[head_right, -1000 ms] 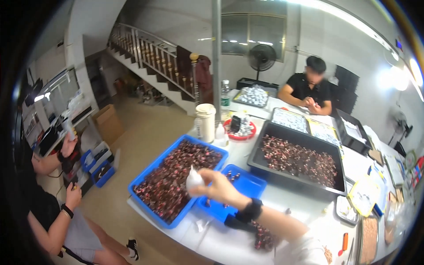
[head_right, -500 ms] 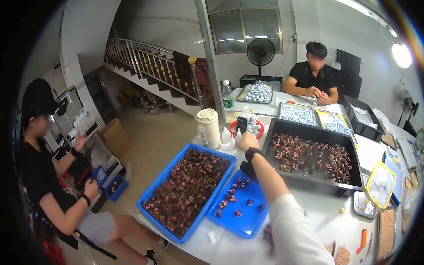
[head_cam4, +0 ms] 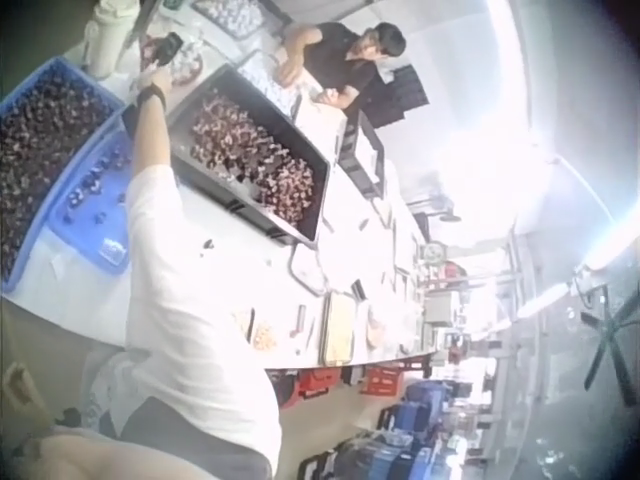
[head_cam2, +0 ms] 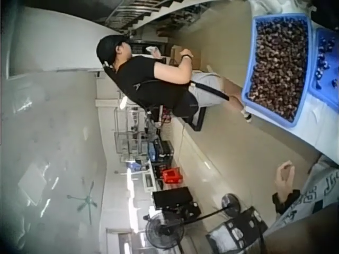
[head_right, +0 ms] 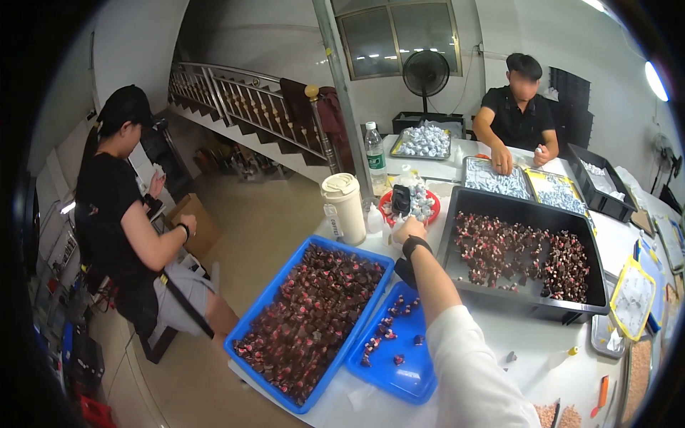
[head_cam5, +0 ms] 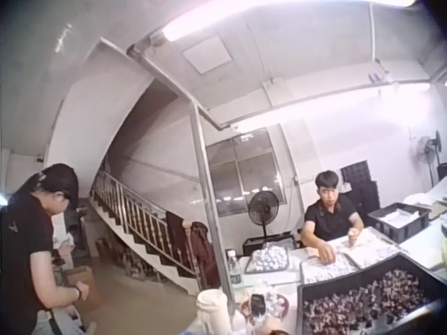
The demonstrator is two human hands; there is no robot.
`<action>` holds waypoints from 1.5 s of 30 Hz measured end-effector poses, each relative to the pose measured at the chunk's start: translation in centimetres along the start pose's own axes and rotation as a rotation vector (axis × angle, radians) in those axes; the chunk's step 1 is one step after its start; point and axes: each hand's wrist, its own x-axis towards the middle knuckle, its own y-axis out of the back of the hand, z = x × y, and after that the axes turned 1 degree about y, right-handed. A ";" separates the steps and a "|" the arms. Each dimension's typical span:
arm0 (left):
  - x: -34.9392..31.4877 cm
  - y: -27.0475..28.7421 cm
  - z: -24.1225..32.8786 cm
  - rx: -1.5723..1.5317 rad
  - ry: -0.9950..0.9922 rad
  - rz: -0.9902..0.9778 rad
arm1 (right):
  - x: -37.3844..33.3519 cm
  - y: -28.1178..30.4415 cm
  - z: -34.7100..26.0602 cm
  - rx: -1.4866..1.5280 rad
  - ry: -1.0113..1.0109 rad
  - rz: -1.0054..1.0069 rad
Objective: Applying glue and assembling small plastic toy figurines at a workshop table.
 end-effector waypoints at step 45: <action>-5.0 -5.9 -2.9 -0.180 -0.219 -1.539 | -66.4 29.2 30.1 0.567 -0.421 -0.594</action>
